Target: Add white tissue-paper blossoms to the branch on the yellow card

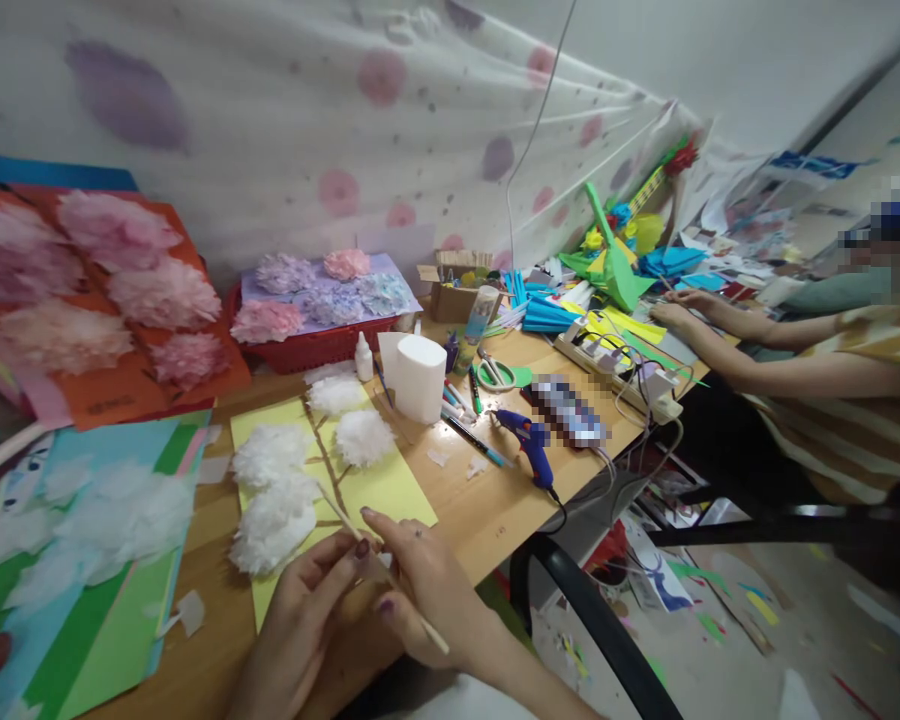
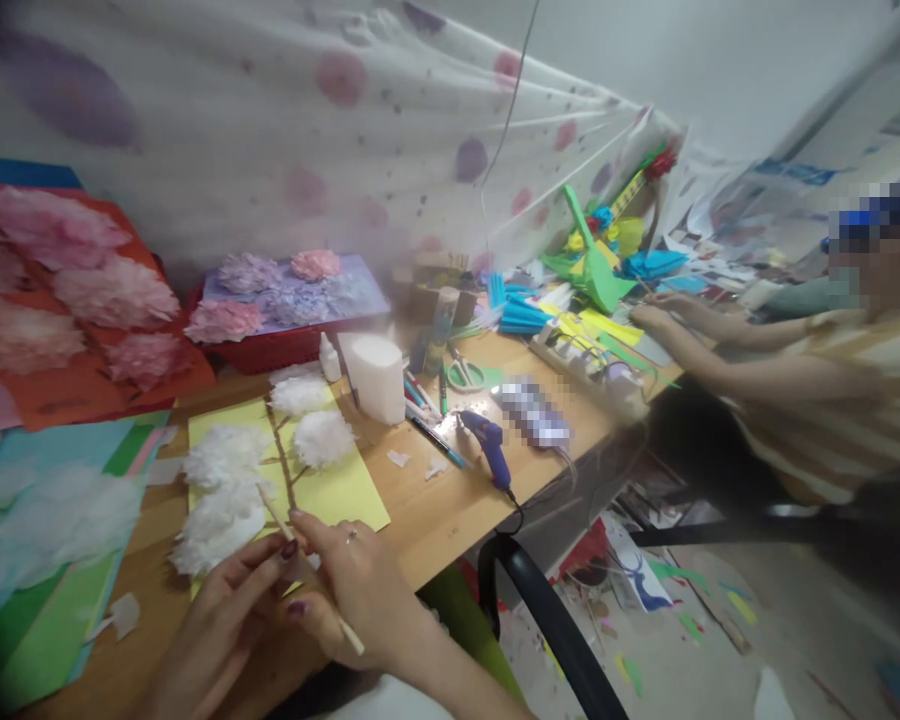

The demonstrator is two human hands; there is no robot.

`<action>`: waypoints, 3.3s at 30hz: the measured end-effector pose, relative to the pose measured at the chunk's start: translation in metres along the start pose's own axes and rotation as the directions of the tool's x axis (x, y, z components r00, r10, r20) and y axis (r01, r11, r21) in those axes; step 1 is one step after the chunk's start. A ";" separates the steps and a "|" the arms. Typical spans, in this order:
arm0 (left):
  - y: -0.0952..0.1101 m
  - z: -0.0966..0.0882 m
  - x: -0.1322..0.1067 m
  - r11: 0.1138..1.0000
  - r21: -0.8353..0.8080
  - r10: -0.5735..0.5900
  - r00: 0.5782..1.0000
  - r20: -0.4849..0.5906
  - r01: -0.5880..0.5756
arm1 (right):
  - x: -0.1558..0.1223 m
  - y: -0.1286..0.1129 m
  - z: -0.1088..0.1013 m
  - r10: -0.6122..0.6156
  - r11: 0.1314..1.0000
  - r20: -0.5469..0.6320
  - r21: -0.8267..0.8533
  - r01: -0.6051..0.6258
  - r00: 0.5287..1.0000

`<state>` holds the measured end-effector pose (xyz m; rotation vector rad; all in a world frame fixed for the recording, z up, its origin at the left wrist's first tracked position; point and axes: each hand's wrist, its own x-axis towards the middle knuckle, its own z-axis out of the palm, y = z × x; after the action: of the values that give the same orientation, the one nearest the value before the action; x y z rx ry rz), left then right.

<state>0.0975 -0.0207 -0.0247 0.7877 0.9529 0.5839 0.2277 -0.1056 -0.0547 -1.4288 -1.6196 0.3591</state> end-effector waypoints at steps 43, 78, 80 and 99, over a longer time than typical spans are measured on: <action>0.002 -0.052 -0.019 0.480 0.773 0.149 0.907 0.394 -0.415 | 0.003 0.026 0.012 0.360 0.889 -0.481 0.438 -0.137 0.800; -0.006 -0.085 0.008 0.309 0.909 0.722 0.691 -0.033 -0.279 | 0.048 -0.009 0.031 0.336 0.911 -0.004 0.254 -0.324 0.942; -0.013 -0.091 0.006 0.216 0.935 0.766 0.642 0.017 -0.282 | 0.049 -0.010 0.031 0.323 0.921 0.001 0.231 -0.315 0.946; -0.031 -0.106 0.015 0.087 0.987 0.668 0.743 0.045 -0.138 | 0.065 -0.020 0.042 0.112 0.992 0.098 -0.074 -0.105 0.989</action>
<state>0.0142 0.0064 -0.0938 2.2926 1.5476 0.6339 0.1882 -0.0389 -0.0348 -1.5771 -1.6531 0.4488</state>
